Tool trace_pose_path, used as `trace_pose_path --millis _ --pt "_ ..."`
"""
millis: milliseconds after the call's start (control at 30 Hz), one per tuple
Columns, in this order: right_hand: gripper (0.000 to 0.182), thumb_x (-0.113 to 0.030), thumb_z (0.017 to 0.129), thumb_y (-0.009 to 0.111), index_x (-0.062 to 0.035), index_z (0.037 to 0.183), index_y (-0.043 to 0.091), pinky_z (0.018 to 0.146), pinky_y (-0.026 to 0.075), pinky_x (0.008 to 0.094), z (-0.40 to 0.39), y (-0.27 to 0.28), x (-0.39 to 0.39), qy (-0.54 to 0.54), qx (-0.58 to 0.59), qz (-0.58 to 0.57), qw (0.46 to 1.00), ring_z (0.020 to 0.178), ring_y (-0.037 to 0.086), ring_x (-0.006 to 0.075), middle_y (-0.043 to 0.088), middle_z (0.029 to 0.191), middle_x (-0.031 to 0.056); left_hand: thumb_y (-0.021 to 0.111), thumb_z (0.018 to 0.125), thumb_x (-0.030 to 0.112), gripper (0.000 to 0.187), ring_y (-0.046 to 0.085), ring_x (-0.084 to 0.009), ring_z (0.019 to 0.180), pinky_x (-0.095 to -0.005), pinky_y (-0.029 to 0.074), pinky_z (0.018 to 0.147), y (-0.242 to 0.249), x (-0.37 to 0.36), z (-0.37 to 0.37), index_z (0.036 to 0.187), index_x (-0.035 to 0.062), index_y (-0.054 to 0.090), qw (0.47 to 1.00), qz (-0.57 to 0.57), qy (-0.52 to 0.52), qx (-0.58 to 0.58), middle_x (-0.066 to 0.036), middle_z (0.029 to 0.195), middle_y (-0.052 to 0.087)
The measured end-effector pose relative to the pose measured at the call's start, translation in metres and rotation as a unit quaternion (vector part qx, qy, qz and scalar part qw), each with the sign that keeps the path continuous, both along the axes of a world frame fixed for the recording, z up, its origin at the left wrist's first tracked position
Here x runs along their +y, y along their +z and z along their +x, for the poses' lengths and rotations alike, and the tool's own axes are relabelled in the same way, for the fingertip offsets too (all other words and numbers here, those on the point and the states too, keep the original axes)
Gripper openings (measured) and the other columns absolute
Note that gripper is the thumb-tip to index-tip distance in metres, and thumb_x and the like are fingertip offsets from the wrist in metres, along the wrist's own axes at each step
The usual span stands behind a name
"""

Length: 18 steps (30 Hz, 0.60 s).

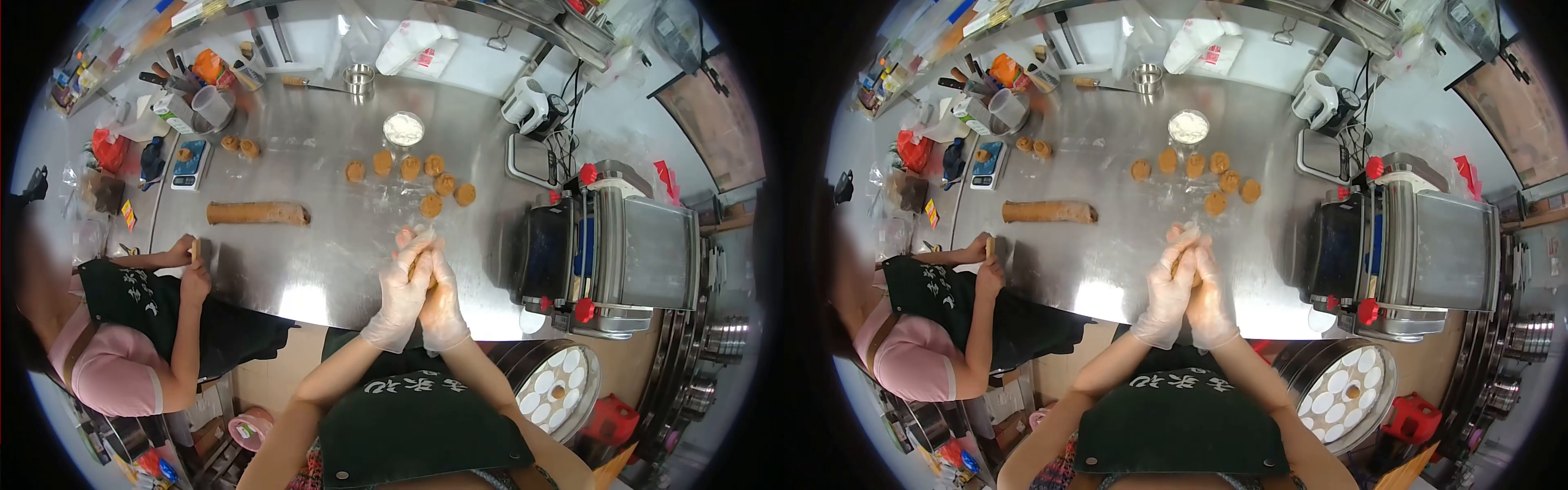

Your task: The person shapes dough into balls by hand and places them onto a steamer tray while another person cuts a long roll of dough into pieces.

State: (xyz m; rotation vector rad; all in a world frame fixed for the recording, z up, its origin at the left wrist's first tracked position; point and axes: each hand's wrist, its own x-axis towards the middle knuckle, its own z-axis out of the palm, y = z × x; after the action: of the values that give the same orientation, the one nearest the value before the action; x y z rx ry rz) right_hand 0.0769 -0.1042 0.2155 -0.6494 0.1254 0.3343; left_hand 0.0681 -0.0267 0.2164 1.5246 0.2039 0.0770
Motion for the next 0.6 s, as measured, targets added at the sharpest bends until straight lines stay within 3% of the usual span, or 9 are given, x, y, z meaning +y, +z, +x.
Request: trace_pose_path --millis 67,133,200,267,367,467,500,567,600 --pt "0.061 -0.041 0.107 0.045 -0.0049 0.154 0.032 0.118 0.036 0.0380 0.010 -0.018 -0.022 0.091 0.065 0.073 0.991 0.143 0.040 0.0245 0.040 0.155 0.0125 0.064 0.093 0.004 0.043 0.050 -0.0277 0.137 -0.0392 0.040 0.113 0.031 0.013 0.010 0.136 0.0078 0.062 0.944 0.302 -0.028 -0.129 -0.018 0.140 0.060" --pt "0.060 -0.041 0.107 0.046 -0.0047 0.153 0.032 0.117 0.037 0.0377 0.020 0.002 -0.031 0.155 0.127 0.106 0.974 0.142 0.041 0.0245 0.040 0.156 0.0126 0.068 0.090 0.006 0.051 0.048 -0.0284 0.139 -0.0395 0.039 0.113 0.038 0.025 0.016 0.140 0.0083 0.058 0.907 0.374 -0.088 -0.171 -0.018 0.143 0.056" --pt "0.060 -0.041 0.106 0.047 -0.0046 0.152 0.034 0.117 0.038 0.0392 0.022 0.009 -0.029 0.158 0.101 0.110 0.976 0.141 0.043 0.0254 0.041 0.154 0.0131 0.071 0.087 0.007 0.067 0.041 -0.0241 0.144 -0.0389 0.033 0.118 0.028 0.031 0.016 0.149 0.0057 0.046 0.948 0.233 -0.179 -0.125 -0.015 0.152 0.048" --pt "0.061 -0.043 0.106 0.047 -0.0041 0.151 0.035 0.117 0.038 0.0402 0.021 -0.007 -0.027 0.169 0.003 0.147 0.975 0.140 0.044 0.0258 0.042 0.153 0.0137 0.068 0.090 0.005 0.054 0.049 -0.0233 0.136 -0.0372 0.037 0.115 0.025 0.015 0.009 0.143 0.0021 0.053 0.993 0.013 -0.108 -0.046 -0.014 0.143 0.056" --pt "0.062 -0.045 0.105 0.048 -0.0029 0.149 0.037 0.116 0.039 0.0414 -0.005 0.008 -0.003 -0.030 0.011 0.021 0.999 0.138 0.046 0.0263 0.044 0.151 0.0144 0.061 0.095 0.002 0.039 0.059 -0.0216 0.123 -0.0336 0.042 0.110 0.005 -0.010 0.002 0.135 0.0036 0.062 0.987 -0.160 0.014 0.027 -0.013 0.131 0.065" --pt "0.063 -0.045 0.106 0.046 -0.0022 0.150 0.035 0.116 0.040 0.0408 0.010 -0.006 -0.013 0.011 0.080 0.007 0.997 0.138 0.045 0.0263 0.044 0.151 0.0148 0.080 0.078 0.021 0.078 0.038 -0.0421 0.141 -0.0496 0.026 0.119 -0.001 0.001 0.006 0.148 0.0127 0.048 0.993 0.049 -0.104 -0.025 -0.024 0.148 0.046" --pt "0.065 -0.047 0.105 0.047 -0.0017 0.150 0.035 0.115 0.040 0.0403 0.012 -0.011 -0.028 0.088 0.026 0.038 0.995 0.139 0.045 0.0261 0.045 0.150 0.0148 0.084 0.074 0.024 0.087 0.035 -0.0465 0.144 -0.0533 0.023 0.120 0.010 0.007 0.010 0.151 0.0145 0.046 0.980 0.127 -0.147 -0.047 -0.026 0.151 0.043" --pt "0.069 -0.050 0.103 0.047 -0.0014 0.151 0.035 0.114 0.041 0.0403 0.027 0.006 -0.039 0.148 0.141 0.071 0.976 0.137 0.046 0.0262 0.046 0.149 0.0152 0.081 0.077 0.017 0.078 0.037 -0.0429 0.144 -0.0481 0.029 0.118 0.042 0.023 0.018 0.148 0.0137 0.049 0.926 0.320 -0.142 -0.141 -0.026 0.151 0.043" --pt "0.071 -0.052 0.103 0.047 -0.0012 0.151 0.035 0.114 0.042 0.0403 0.031 0.015 -0.040 0.177 0.196 0.089 0.960 0.137 0.047 0.0263 0.047 0.148 0.0154 0.078 0.080 0.012 0.073 0.041 -0.0385 0.142 -0.0447 0.033 0.116 0.040 0.024 0.019 0.147 0.0136 0.051 0.936 0.284 -0.145 -0.147 -0.026 0.148 0.046"
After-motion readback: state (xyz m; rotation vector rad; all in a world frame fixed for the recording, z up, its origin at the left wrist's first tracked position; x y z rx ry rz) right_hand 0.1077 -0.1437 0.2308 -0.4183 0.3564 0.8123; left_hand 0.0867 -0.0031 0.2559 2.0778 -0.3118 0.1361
